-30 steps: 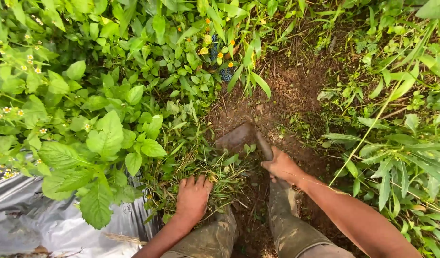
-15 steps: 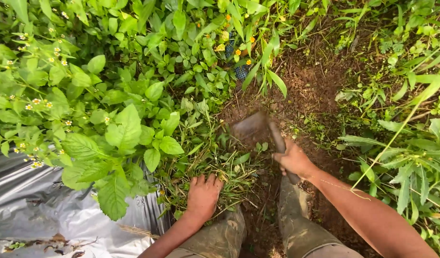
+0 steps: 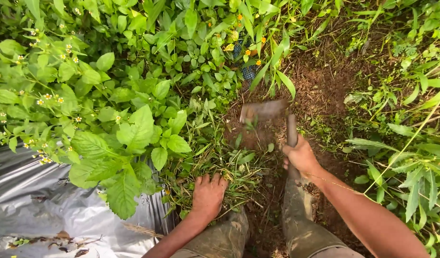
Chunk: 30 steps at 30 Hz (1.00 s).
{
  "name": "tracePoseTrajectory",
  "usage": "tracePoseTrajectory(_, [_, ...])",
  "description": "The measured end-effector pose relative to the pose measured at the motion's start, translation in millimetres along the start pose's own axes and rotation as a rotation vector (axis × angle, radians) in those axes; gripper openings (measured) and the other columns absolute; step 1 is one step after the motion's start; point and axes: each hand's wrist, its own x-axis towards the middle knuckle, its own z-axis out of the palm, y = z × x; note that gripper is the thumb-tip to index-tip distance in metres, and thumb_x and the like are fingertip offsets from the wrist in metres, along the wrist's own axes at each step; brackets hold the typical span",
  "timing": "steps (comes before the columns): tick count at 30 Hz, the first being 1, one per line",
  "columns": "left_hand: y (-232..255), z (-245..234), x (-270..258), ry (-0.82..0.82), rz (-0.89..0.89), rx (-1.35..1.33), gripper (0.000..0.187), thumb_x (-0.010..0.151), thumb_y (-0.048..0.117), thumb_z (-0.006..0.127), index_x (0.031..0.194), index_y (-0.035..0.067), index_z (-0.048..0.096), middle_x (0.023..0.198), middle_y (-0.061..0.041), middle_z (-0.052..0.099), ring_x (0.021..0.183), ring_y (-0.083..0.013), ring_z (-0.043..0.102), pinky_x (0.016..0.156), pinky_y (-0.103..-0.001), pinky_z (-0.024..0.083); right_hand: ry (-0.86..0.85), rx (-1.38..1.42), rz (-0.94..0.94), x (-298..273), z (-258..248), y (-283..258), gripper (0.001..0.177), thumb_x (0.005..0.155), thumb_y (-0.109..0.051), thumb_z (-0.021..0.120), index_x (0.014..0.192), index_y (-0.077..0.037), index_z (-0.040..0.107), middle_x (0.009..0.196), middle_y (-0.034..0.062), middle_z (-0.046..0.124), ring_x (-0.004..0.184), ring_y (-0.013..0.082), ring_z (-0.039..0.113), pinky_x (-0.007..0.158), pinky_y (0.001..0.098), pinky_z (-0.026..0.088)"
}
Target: Using a hand hoe to scrape weeds from the soil and pulling them out by hand in a garden bed.
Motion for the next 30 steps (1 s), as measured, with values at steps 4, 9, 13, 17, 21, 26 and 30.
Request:
tracePoseTrajectory(4, [3, 6, 1, 0.049, -0.002, 0.009, 0.073, 0.071, -0.002, 0.079, 0.137, 0.014, 0.054, 0.135, -0.014, 0.062, 0.119, -0.0345, 0.062, 0.098, -0.049, 0.051, 0.08, 0.134, -0.109, 4, 33, 9, 0.033, 0.096, 0.01, 0.056, 0.121, -0.005, 0.041, 0.072, 0.008, 0.058, 0.046, 0.0181, 0.052, 0.037, 0.0271, 0.051])
tracePoseTrajectory(9, [-2, 11, 2, 0.067, 0.008, 0.015, 0.07, 0.071, -0.003, 0.076, 0.135, 0.015, 0.055, 0.139, -0.014, 0.061, 0.121, -0.0357, 0.061, 0.1, -0.049, 0.05, -0.247, -0.401, 0.199, -16, -1, 6, 0.054, 0.101, 0.0, 0.06, 0.149, -0.008, 0.037, 0.071, 0.0116, 0.057, 0.046, 0.0179, 0.049, 0.037, 0.0261, 0.046])
tracePoseTrajectory(13, [0, 13, 3, 0.11, 0.004, -0.052, 0.064, 0.071, -0.002, 0.076, 0.13, 0.014, 0.058, 0.134, -0.015, 0.062, 0.117, -0.0352, 0.062, 0.097, -0.05, 0.05, -0.102, -0.131, 0.064, 14, 2, 5, 0.043, 0.095, 0.006, 0.057, 0.133, 0.002, 0.04, 0.062, 0.0127, 0.051, 0.045, 0.0249, 0.048, 0.04, 0.0404, 0.046])
tracePoseTrajectory(17, [2, 7, 1, 0.067, -0.002, -0.043, 0.068, 0.071, -0.003, 0.077, 0.134, 0.015, 0.056, 0.139, -0.014, 0.06, 0.121, -0.0352, 0.06, 0.102, -0.049, 0.05, 0.125, 0.217, -0.216, 42, 24, 15, 0.022, 0.089, 0.011, 0.054, 0.103, 0.0, 0.04, 0.064, 0.0104, 0.048, 0.041, 0.0214, 0.05, 0.035, 0.0378, 0.052])
tracePoseTrajectory(21, [1, -1, 2, 0.037, -0.009, -0.061, 0.065, 0.072, -0.004, 0.076, 0.131, 0.015, 0.057, 0.142, -0.015, 0.058, 0.124, -0.0375, 0.059, 0.106, -0.053, 0.048, -0.105, -0.295, 0.101, -17, 17, -11, 0.041, 0.1, 0.01, 0.051, 0.138, 0.002, 0.038, 0.069, 0.0154, 0.058, 0.045, 0.0247, 0.054, 0.038, 0.0324, 0.053])
tracePoseTrajectory(26, [1, 5, 6, 0.014, -0.009, -0.056, 0.073, 0.069, -0.006, 0.079, 0.134, 0.015, 0.054, 0.147, -0.015, 0.054, 0.128, -0.039, 0.056, 0.108, -0.053, 0.046, -0.041, -0.147, 0.046, 12, 0, 1, 0.031, 0.098, 0.001, 0.06, 0.124, -0.001, 0.043, 0.068, 0.0116, 0.054, 0.049, 0.0225, 0.052, 0.041, 0.0373, 0.051])
tracePoseTrajectory(30, [0, 23, 11, 0.068, -0.003, -0.02, 0.072, 0.069, -0.004, 0.079, 0.133, 0.015, 0.053, 0.142, -0.017, 0.057, 0.123, -0.0387, 0.058, 0.105, -0.054, 0.048, 0.231, 0.388, -0.163, 55, 23, -16, 0.036, 0.092, 0.008, 0.054, 0.12, -0.006, 0.036, 0.08, 0.0135, 0.049, 0.049, 0.02, 0.049, 0.039, 0.0381, 0.05])
